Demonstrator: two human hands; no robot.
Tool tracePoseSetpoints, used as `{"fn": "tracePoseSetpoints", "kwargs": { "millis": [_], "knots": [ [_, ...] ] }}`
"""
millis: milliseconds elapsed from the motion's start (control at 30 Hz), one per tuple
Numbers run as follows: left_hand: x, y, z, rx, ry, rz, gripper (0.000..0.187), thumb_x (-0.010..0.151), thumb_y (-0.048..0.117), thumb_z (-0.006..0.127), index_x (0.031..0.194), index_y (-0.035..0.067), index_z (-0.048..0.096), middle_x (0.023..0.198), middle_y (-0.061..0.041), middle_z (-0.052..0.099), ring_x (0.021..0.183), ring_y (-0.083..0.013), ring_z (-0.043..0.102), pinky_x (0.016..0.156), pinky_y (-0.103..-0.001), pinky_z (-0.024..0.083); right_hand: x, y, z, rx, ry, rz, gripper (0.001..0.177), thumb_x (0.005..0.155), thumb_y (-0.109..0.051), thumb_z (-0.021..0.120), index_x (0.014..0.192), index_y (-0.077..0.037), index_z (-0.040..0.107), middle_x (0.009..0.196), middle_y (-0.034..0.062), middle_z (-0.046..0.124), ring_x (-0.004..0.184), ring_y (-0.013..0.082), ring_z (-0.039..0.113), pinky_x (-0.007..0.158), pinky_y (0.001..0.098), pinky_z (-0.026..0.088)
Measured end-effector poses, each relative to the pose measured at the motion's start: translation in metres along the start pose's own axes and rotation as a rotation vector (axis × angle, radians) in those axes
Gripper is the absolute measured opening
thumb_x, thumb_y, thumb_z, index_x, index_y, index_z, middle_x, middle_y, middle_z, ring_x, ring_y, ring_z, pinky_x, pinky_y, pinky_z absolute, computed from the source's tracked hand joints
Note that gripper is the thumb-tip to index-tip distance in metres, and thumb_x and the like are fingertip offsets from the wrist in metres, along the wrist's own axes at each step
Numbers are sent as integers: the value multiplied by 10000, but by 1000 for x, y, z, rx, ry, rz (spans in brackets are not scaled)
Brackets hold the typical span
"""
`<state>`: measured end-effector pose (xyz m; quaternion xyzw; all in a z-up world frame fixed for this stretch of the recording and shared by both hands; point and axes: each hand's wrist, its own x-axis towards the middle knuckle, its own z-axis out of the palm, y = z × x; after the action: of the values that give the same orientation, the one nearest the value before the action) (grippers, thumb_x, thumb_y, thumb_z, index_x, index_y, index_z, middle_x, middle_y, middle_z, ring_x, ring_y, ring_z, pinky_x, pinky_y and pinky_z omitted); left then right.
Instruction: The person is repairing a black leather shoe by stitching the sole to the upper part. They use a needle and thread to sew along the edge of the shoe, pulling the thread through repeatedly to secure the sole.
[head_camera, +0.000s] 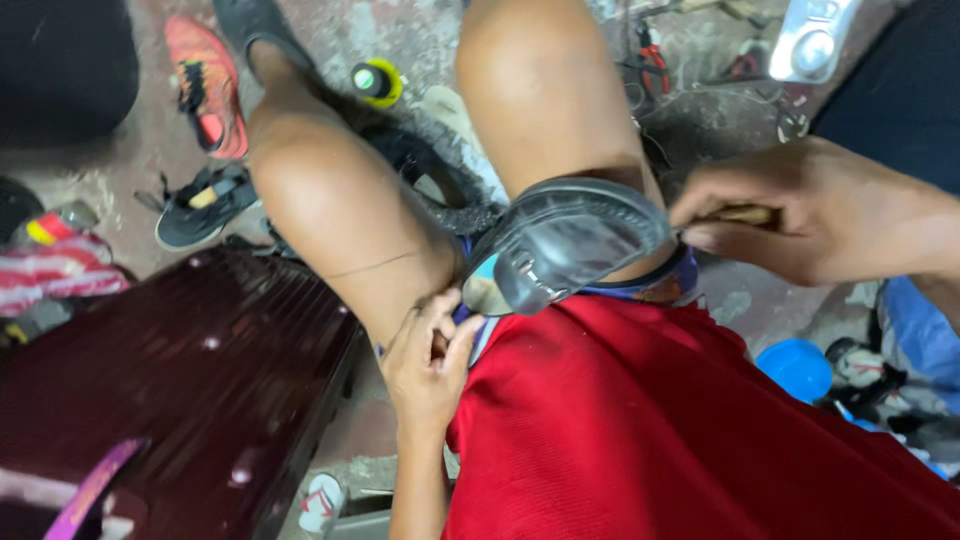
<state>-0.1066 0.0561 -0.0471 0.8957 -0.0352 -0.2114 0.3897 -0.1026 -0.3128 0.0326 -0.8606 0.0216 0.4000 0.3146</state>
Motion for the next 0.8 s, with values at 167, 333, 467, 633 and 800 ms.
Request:
{"fn": "tracePoseSetpoints", "kwargs": {
  "millis": [167,333,467,633,800],
  "knots": [
    [4,18,-11,84,417,419,367,838,46,756,1179,40,620,1141,-183,636,996,-324,653,822,-432,560,4,34,8,206,89,-195,290,866,-198,641,1121,-82,715,971,36,753,853,145,727,706,303,604],
    [34,38,-6,99,90,486,423,851,62,796,1257,17,684,1096,-152,678,963,-323,635,838,-435,539,4,56,18,176,114,-83,294,872,-205,717,1137,-85,764,975,39,768,831,122,746,739,303,593],
    [32,26,-2,-2,157,385,169,874,96,842,1017,72,756,930,-50,685,808,-224,649,762,-344,528,0,74,23,291,67,-313,332,954,-153,712,1261,-46,779,1038,39,740,956,120,710,816,269,591],
    [-3,-8,-4,-368,80,151,97,878,50,793,947,27,729,965,-103,701,718,-134,646,664,-258,519,-4,84,39,377,155,-199,255,912,-138,724,1139,-39,785,1056,62,806,810,111,722,679,267,588],
    [-18,-22,9,-1376,-114,50,121,960,98,719,963,43,611,1123,-142,628,832,-166,567,711,-279,500,-8,62,29,282,260,-184,237,844,-110,714,1062,-59,791,870,66,800,703,123,707,606,283,552]
  ]
}}
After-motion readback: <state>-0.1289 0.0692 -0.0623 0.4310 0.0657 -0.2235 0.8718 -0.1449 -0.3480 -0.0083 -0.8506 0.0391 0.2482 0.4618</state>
